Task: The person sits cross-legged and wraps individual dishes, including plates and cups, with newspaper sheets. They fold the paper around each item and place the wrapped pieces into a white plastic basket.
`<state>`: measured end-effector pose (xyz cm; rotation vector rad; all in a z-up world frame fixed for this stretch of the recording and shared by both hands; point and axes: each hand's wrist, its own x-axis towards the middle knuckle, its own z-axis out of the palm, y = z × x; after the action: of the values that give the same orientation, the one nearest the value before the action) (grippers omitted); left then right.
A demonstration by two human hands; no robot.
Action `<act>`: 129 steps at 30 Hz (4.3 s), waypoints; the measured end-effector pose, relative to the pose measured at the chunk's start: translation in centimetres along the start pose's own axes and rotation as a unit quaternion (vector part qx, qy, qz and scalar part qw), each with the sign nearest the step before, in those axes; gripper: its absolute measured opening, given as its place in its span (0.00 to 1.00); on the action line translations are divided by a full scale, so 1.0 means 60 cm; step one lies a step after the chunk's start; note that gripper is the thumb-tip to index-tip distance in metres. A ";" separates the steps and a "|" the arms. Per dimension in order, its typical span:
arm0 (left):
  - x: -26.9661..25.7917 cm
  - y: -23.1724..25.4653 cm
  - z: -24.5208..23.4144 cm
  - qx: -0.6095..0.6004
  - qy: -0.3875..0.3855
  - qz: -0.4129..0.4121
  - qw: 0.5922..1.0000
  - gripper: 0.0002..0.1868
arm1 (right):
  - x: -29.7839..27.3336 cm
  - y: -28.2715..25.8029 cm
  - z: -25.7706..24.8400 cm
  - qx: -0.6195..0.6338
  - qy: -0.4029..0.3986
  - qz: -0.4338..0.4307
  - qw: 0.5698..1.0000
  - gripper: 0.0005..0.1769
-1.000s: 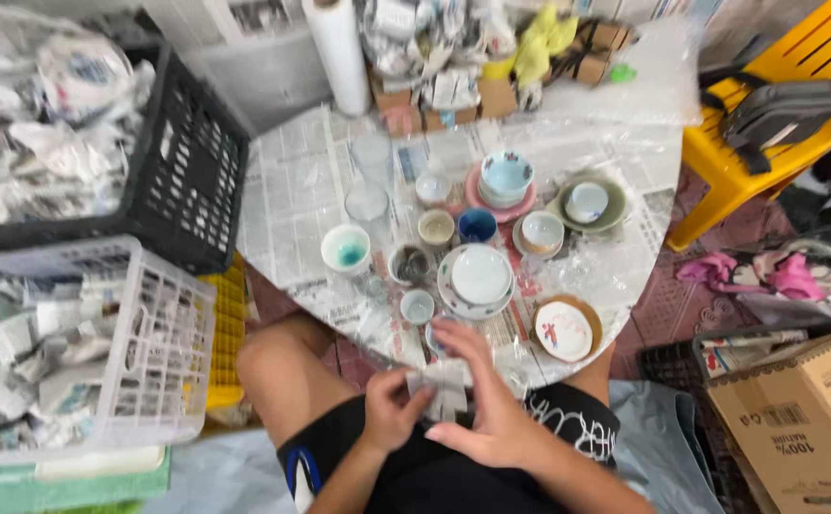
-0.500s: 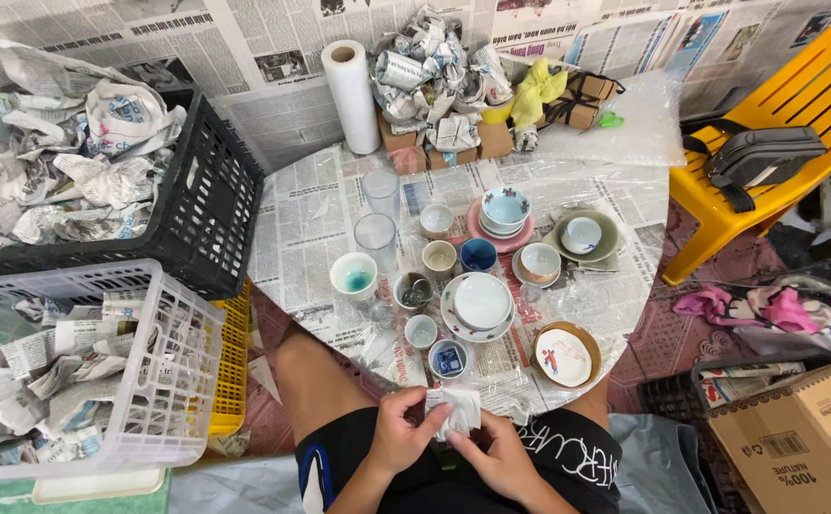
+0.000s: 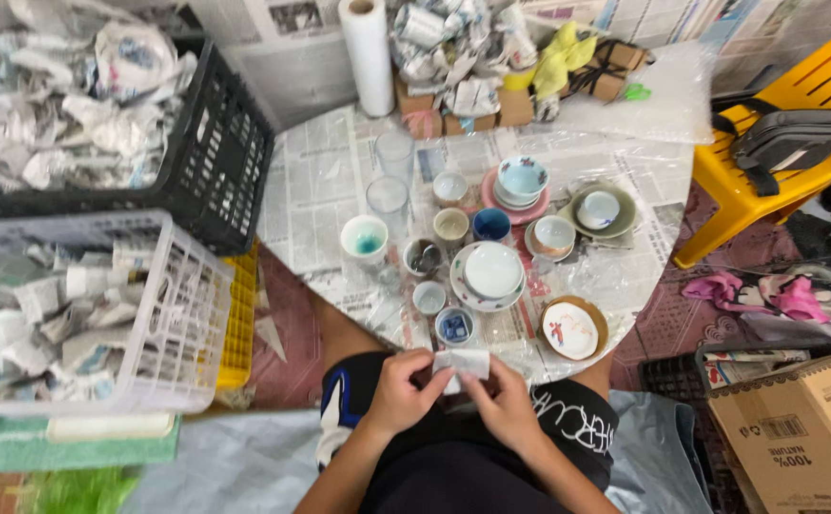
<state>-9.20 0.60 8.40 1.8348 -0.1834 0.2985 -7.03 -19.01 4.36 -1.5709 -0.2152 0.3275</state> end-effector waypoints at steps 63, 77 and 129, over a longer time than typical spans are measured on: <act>0.056 -0.032 0.044 -0.049 -0.129 -0.037 0.990 0.08 | -0.002 0.046 -0.066 -0.030 0.028 -0.038 0.998 0.07; 0.125 -0.136 0.034 -0.113 -0.083 -0.038 0.989 0.06 | 0.132 0.035 -0.067 -0.156 -0.013 -0.025 0.987 0.09; 0.350 -0.002 -0.017 -0.039 -0.010 0.141 0.989 0.25 | 0.276 -0.135 -0.050 -0.150 -0.085 -0.287 0.942 0.28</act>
<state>10.78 2.21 14.77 1.7342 -0.4634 0.4633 10.09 -16.00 11.23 -1.6957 -0.8728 -0.0349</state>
